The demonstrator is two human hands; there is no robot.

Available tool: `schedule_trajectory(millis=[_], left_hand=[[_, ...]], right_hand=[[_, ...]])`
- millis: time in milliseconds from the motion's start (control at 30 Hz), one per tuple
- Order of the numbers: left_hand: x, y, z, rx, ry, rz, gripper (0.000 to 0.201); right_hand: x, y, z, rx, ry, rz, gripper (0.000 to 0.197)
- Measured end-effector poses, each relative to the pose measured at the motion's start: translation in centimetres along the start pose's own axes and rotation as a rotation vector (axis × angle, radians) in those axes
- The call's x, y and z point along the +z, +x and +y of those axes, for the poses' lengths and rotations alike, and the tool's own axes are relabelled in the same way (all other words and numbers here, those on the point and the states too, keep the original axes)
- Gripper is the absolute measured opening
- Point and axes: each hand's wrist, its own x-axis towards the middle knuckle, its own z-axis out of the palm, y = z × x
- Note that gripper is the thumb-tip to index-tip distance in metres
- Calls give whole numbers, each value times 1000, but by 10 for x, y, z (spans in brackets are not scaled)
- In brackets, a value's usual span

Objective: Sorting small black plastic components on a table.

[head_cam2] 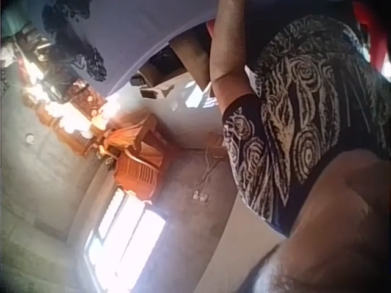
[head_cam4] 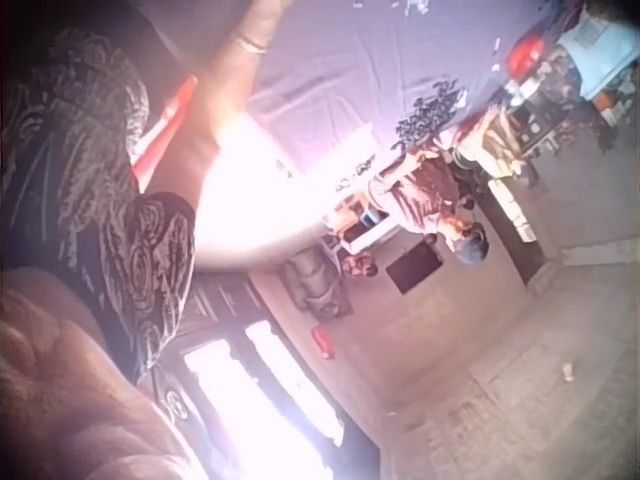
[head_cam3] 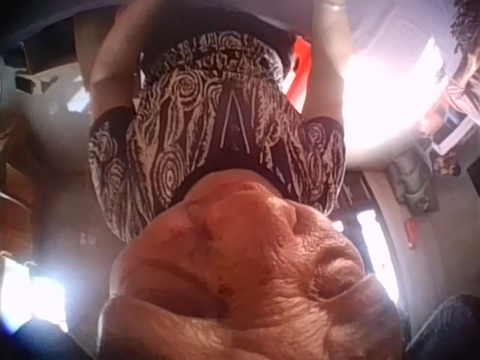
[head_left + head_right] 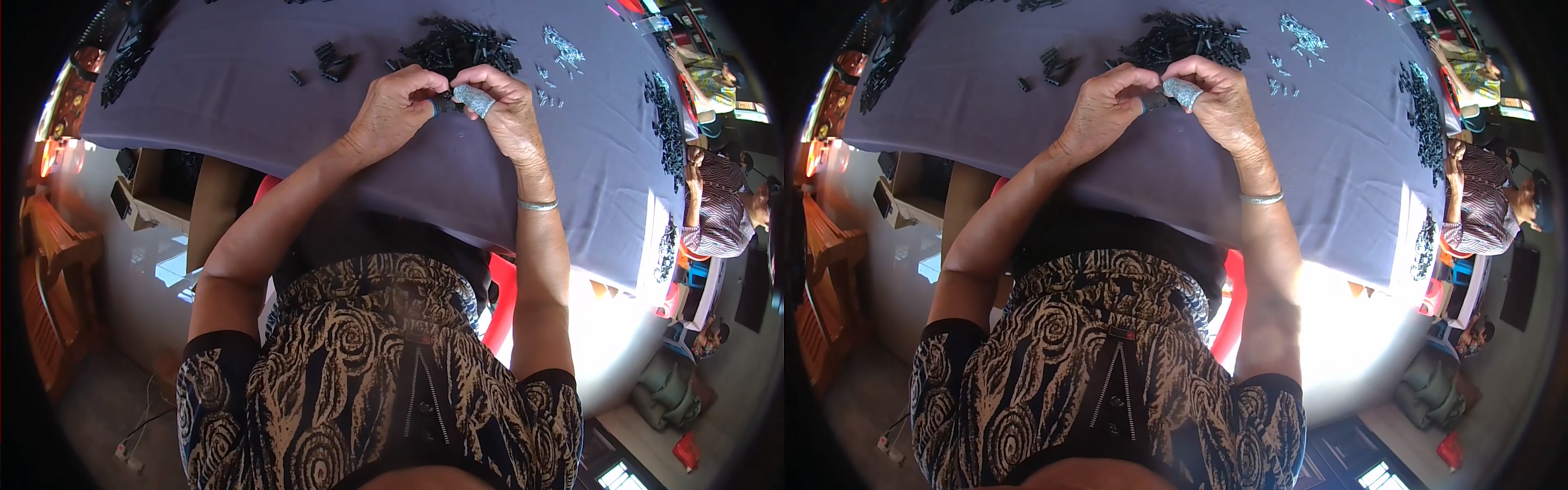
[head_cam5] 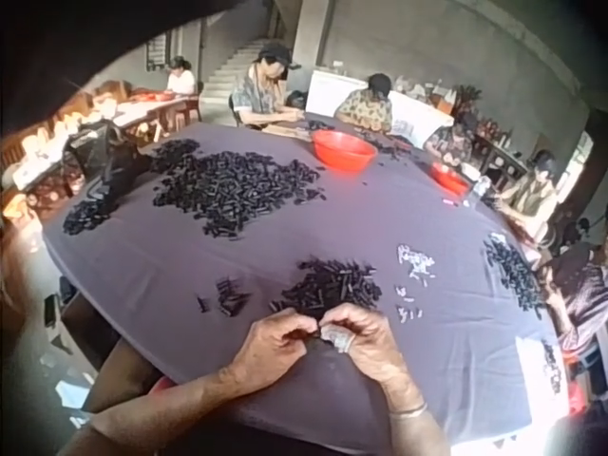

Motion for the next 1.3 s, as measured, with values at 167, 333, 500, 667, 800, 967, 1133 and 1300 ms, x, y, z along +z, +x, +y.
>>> schedule_trajectory(millis=[167, 333, 500, 667, 800, 967, 1133, 1300], left_hand=[[0, -1, 4, 5, 34, 10, 35], [-1, -3, 2, -7, 44, 34, 33], [1, -2, 1, 29, 156, 42, 31], [2, -1, 4, 38, 209, 75, 30], [3, -3, 8, 9, 252, 89, 31], [4, -3, 3, 23, 219, 103, 31], [3, -2, 3, 17, 201, 92, 31], [4, -2, 2, 25, 176, 77, 33]], right_hand=[[4, 0, 1, -42, -15, 20, 11], [9, -1, 1, -63, -68, 49, 11], [12, 0, 0, -107, -192, 90, 9], [18, 2, -6, -123, -308, 134, 9], [21, 0, -5, -111, -334, 158, 9], [11, -1, -3, 15, -194, 58, 14], [5, 0, -7, 16, -87, 22, 20], [0, 0, -6, 50, -107, 16, 19]])
